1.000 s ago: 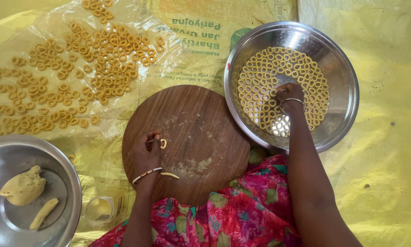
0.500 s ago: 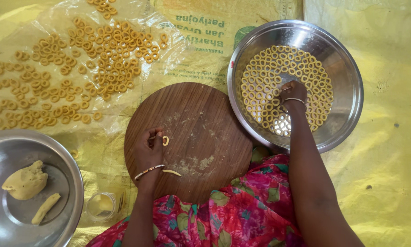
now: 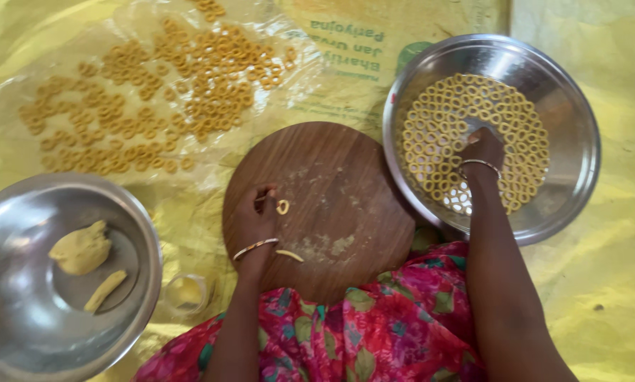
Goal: The person rolls small pieces of dough into thin ropes on a wooden board, then joins the ends to form small rings. The finished rings are placed into a large metal bowl. The person repeats this process continuously.
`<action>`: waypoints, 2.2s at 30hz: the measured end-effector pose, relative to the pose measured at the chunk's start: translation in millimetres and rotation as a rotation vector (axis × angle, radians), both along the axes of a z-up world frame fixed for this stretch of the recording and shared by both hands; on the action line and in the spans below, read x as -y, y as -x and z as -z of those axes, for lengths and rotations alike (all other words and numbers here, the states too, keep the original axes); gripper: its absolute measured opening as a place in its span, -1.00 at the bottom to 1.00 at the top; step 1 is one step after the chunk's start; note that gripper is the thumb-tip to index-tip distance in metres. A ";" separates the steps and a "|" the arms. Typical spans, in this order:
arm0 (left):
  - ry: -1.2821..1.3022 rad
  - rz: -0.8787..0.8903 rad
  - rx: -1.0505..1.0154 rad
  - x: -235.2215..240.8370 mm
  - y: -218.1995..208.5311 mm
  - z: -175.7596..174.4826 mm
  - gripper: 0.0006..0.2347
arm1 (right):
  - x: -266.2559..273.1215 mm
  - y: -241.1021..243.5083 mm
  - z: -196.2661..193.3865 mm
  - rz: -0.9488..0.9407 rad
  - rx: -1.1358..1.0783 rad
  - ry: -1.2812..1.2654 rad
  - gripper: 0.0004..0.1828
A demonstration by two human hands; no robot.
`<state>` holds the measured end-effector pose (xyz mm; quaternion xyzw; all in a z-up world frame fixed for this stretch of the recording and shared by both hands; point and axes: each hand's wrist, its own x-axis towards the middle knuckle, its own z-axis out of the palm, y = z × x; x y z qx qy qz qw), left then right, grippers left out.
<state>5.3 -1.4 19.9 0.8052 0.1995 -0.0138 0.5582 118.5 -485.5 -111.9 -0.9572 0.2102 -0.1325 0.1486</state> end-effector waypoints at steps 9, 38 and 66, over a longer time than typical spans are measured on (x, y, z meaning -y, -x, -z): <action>-0.143 -0.067 0.007 -6.6 5.6 -27.4 -0.82 | -244.3 61.7 -41.5 -0.918 0.145 -0.313 -0.76; 0.009 -0.058 -0.003 -2.5 1.4 -1.1 -0.84 | 40.7 38.1 -20.9 -0.073 0.017 -0.355 -0.83; 0.058 -0.036 -0.002 -2.6 2.0 21.0 -0.84 | 10.4 31.5 -33.2 0.041 -0.178 -0.468 -0.87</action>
